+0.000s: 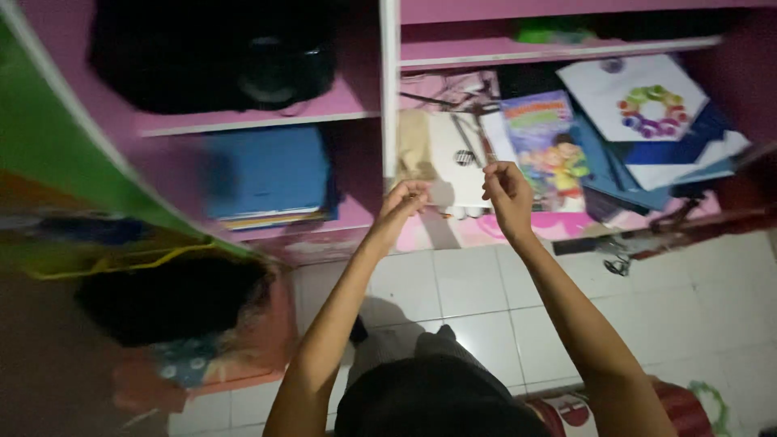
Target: Organizing various folders, books, and documents on a desk and shelf.
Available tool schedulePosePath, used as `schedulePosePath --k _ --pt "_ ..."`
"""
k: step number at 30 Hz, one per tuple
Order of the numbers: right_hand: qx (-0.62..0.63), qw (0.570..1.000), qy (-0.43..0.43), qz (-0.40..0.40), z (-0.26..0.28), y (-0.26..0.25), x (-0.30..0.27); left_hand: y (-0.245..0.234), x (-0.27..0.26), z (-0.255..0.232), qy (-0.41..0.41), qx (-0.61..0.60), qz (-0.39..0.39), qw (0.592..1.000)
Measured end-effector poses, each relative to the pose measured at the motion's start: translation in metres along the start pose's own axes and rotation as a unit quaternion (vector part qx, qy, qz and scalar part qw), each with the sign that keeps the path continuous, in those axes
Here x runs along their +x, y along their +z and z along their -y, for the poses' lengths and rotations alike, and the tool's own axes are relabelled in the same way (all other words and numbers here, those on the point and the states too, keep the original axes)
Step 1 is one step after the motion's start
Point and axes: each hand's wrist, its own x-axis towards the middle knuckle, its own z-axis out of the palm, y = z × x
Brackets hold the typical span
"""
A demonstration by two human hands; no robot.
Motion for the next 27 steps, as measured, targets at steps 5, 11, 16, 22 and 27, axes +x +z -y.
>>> schedulePosePath --k 5,11,16,22,27 --pt "0.02 0.998 -0.008 -0.055 -0.013 -0.104 -0.023 0.075 0.012 0.01 -0.015 0.018 0.038 0.999" --pt "-0.013 0.993 0.003 -0.117 -0.022 -0.217 -0.053 0.167 0.047 0.048 -0.013 -0.019 0.075 0.997" --pt "-0.026 0.987 -0.004 -0.161 -0.031 -0.286 -0.073 0.223 0.063 0.066 -0.07 0.001 0.079 0.994" --pt "-0.05 0.979 0.035 -0.197 -0.073 -0.337 -0.077 0.255 0.104 0.119 -0.102 -0.029 0.086 0.991" --pt "-0.203 0.956 0.113 -0.181 -0.096 -0.356 -0.064 0.279 0.145 0.13 -0.144 -0.045 0.076 0.986"
